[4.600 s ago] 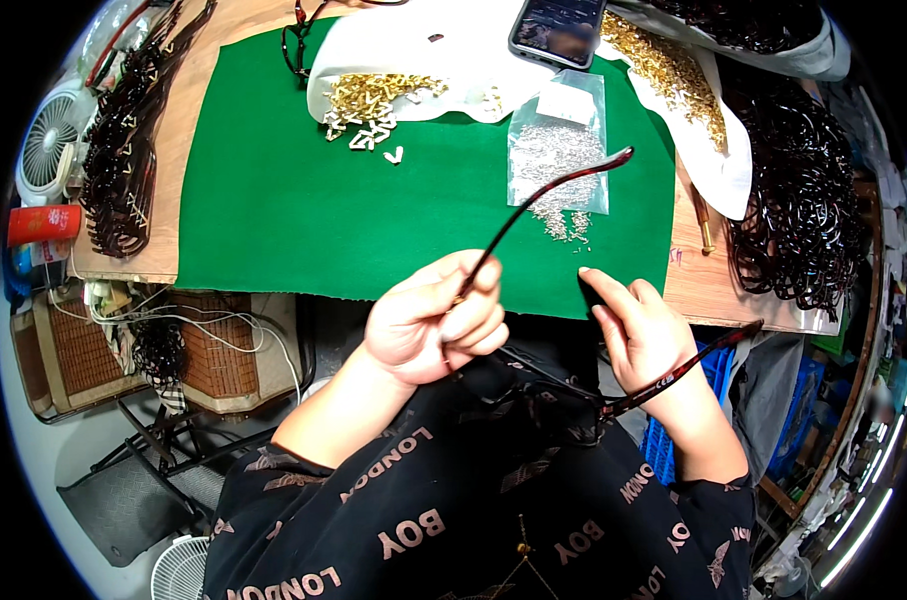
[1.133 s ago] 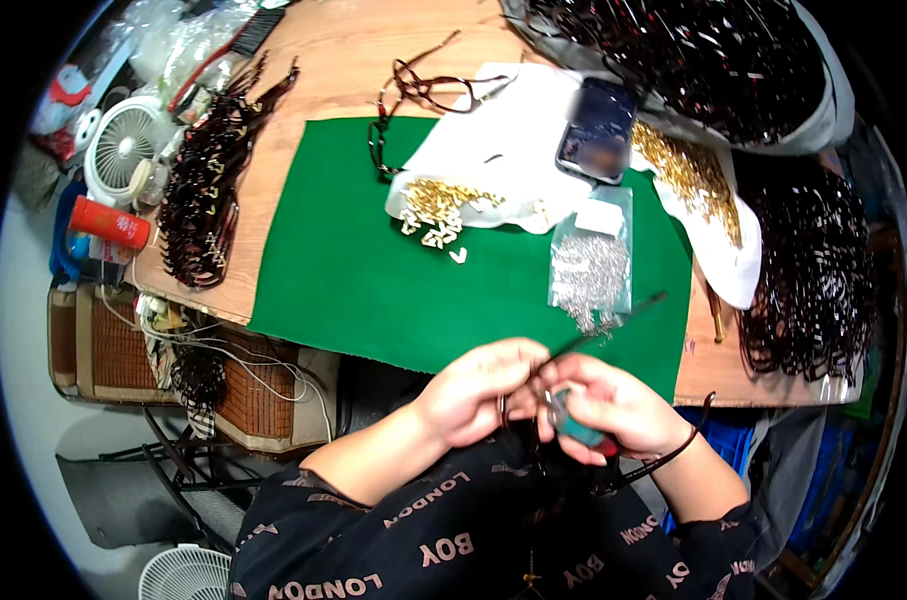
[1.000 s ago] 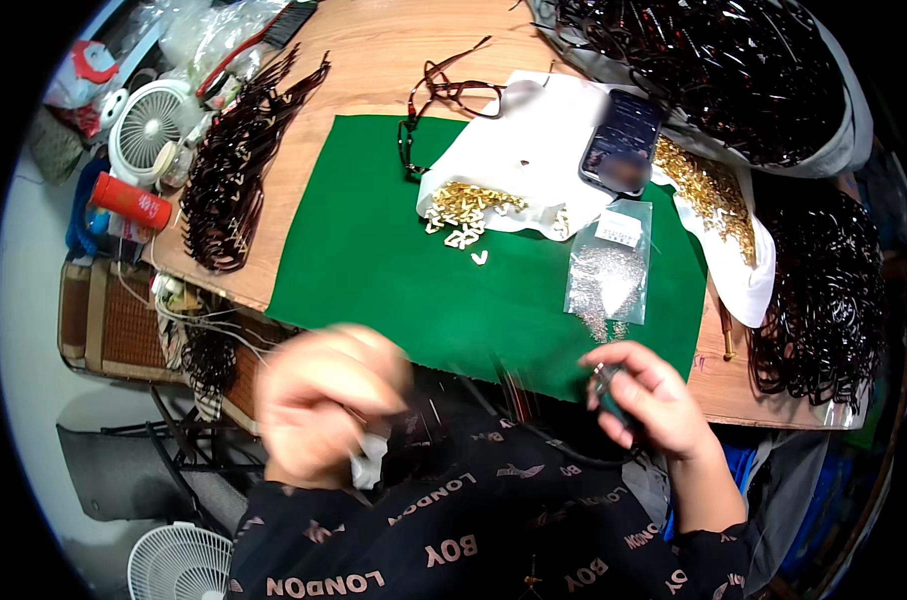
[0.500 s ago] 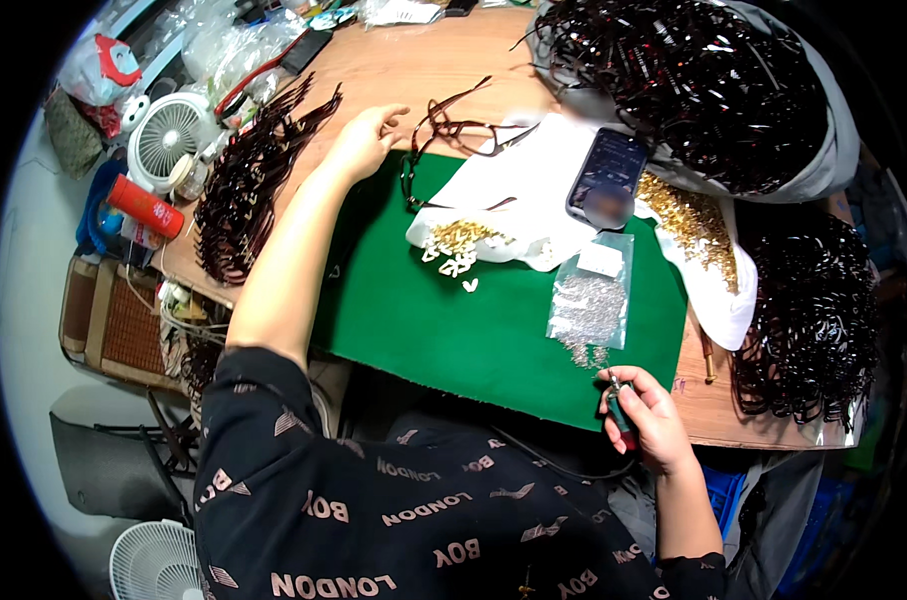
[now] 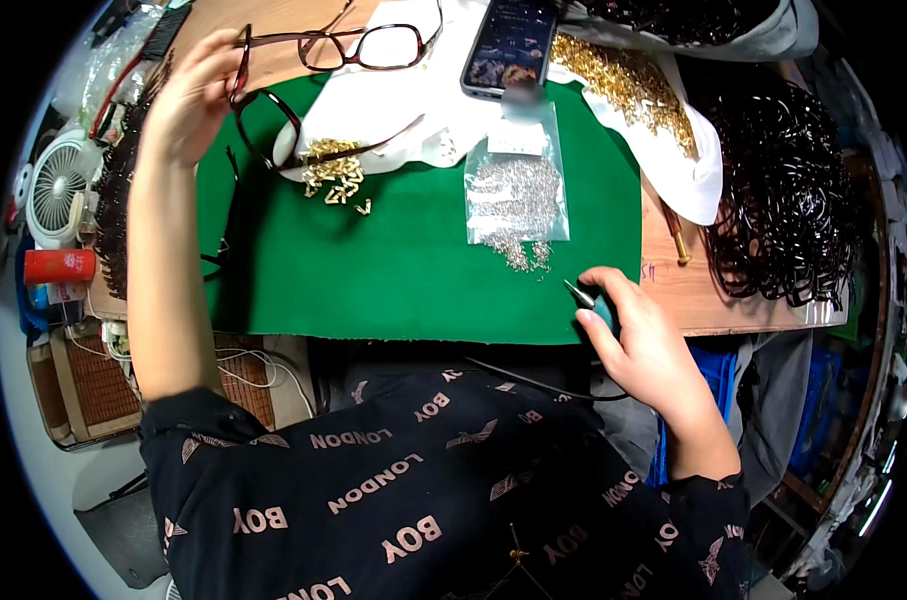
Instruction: The person assembles eyeglasses by hand, using a screwdriver to tighten screws on the temples and frame. They handle multiple pairs of glasses, small screws, and a screwdriver, placing finished units on a green mat.
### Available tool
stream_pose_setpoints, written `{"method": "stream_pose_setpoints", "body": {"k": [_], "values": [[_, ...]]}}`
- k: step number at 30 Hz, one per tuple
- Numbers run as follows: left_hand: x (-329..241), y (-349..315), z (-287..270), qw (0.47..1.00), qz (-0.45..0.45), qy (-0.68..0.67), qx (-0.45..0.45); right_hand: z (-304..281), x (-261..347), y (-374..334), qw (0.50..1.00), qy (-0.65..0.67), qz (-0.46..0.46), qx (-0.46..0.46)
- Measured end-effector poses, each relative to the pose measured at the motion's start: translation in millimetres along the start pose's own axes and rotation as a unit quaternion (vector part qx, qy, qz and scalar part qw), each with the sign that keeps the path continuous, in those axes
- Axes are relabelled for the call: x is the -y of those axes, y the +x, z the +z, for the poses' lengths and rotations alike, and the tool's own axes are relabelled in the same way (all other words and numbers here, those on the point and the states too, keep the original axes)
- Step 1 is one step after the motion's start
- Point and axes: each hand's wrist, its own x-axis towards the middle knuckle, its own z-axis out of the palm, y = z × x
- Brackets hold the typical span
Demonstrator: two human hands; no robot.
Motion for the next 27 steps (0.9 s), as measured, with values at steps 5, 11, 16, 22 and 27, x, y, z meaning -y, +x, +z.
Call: {"method": "stream_pose_setpoints", "body": {"k": [5,11,16,22,27], "values": [[-49.9,-95.6,42.4,0.985,0.085,0.013,-0.149,9.1,5.7,13.9,0.998,-0.058,-0.016,0.018],[-49.0,-186.0,34.1,0.942,0.310,-0.124,-0.027,12.5,10.4,15.0,0.997,-0.062,-0.050,0.018],[-40.9,-206.7,56.2,0.919,0.293,-0.263,-0.009,13.7,10.6,8.8,0.997,-0.046,-0.057,0.009],[-2.0,-180.0,116.6,0.872,0.132,-0.437,0.177,14.5,15.7,8.9,0.990,-0.129,-0.032,0.044],[37.2,-186.4,164.1,0.775,0.010,-0.589,0.229,15.8,14.0,10.2,0.987,-0.150,-0.052,0.037]]}}
